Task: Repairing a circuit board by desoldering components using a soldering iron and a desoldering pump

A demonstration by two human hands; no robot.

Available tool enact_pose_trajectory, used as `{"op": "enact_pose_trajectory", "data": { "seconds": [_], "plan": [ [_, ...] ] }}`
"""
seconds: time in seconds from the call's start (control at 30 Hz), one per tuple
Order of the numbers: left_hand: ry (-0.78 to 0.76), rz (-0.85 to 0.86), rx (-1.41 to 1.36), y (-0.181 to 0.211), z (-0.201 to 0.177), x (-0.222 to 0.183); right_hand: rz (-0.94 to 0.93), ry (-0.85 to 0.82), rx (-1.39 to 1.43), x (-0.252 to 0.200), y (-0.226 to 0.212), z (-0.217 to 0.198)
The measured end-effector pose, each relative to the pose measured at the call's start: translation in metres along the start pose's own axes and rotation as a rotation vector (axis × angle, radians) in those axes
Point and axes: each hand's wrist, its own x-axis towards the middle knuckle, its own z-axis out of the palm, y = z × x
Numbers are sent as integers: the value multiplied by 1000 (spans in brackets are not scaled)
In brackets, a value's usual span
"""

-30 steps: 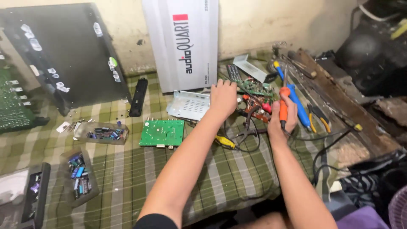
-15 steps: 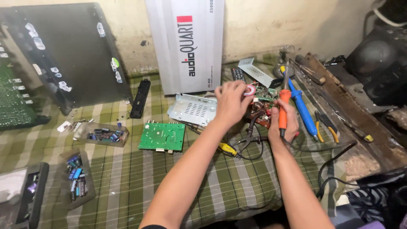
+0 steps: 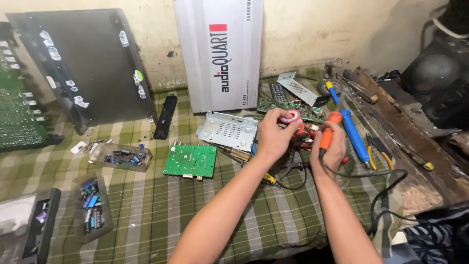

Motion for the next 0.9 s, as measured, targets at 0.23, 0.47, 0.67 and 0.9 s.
{"op": "enact_pose_trajectory", "data": {
  "seconds": [0.23, 0.47, 0.67, 0.9],
  "plan": [
    [43, -73, 5, -2, -4, -8, 114, -78, 145, 0, -19, -2],
    [45, 210, 50, 3, 1, -22, 302, -135, 272, -4, -14, 3],
    [-24, 490, 164, -5, -1, -25, 259, -74, 267, -6, 4, 9],
    [-137, 319, 176, 11, -4, -29, 181, -117, 455, -6, 0, 7]
  ]
}}
